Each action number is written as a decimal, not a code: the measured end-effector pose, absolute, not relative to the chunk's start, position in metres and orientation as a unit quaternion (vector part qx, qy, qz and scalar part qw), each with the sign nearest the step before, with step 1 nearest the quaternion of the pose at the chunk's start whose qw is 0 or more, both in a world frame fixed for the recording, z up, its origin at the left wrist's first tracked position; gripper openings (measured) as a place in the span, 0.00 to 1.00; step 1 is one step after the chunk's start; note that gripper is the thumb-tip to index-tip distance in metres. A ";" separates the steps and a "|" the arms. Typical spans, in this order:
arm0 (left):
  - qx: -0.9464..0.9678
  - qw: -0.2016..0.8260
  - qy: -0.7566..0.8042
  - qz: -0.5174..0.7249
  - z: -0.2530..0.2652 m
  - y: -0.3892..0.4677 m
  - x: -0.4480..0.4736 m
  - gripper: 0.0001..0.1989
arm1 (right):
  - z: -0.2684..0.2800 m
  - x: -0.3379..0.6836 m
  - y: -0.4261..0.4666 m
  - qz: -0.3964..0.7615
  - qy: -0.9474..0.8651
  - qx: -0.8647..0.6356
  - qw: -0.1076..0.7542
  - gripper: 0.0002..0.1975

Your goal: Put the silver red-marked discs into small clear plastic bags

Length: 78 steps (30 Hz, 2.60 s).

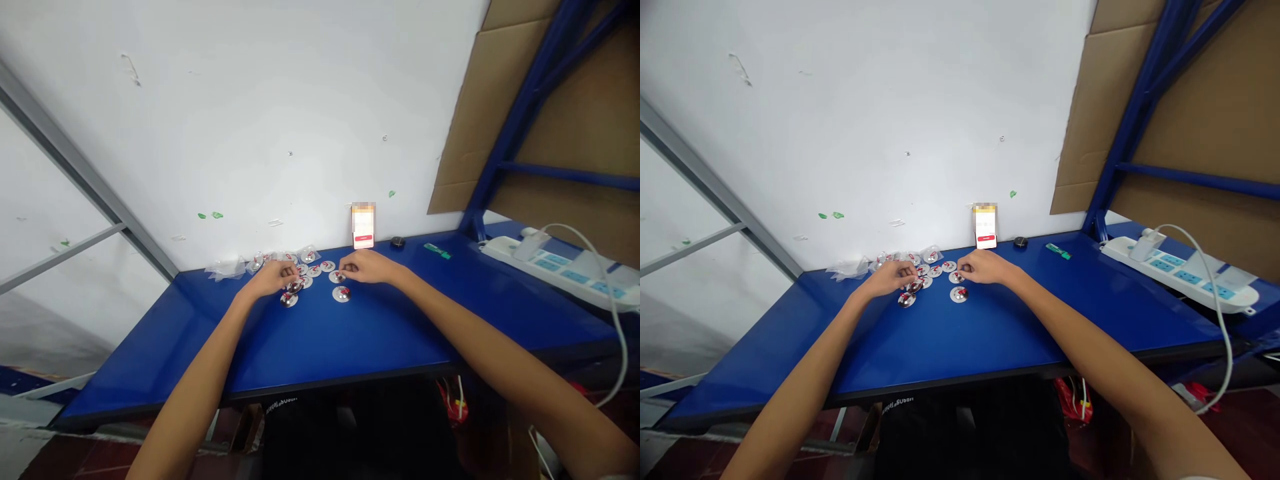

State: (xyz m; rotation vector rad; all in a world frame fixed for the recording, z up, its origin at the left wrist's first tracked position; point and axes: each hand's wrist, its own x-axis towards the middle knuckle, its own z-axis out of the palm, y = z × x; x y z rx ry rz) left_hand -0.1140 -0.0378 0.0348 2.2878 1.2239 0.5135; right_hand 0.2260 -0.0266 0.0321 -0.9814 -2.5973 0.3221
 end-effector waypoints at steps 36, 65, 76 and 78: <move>0.567 -0.178 0.742 0.309 0.051 -0.021 -0.215 0.11 | 0.034 0.213 -0.037 0.088 -0.907 -0.319 0.259 0.08; 0.631 0.420 0.359 0.545 0.034 -0.061 -0.055 0.21 | 0.024 0.176 -0.059 0.140 -0.839 -0.320 0.417 0.41; 0.485 0.118 0.626 0.599 0.043 -0.002 -0.222 0.17 | 0.019 0.185 -0.045 0.149 -0.823 -0.383 0.392 0.32; 0.492 0.051 0.736 0.461 0.036 -0.002 -0.253 0.11 | 0.020 0.185 -0.045 0.146 -0.825 -0.380 0.392 0.29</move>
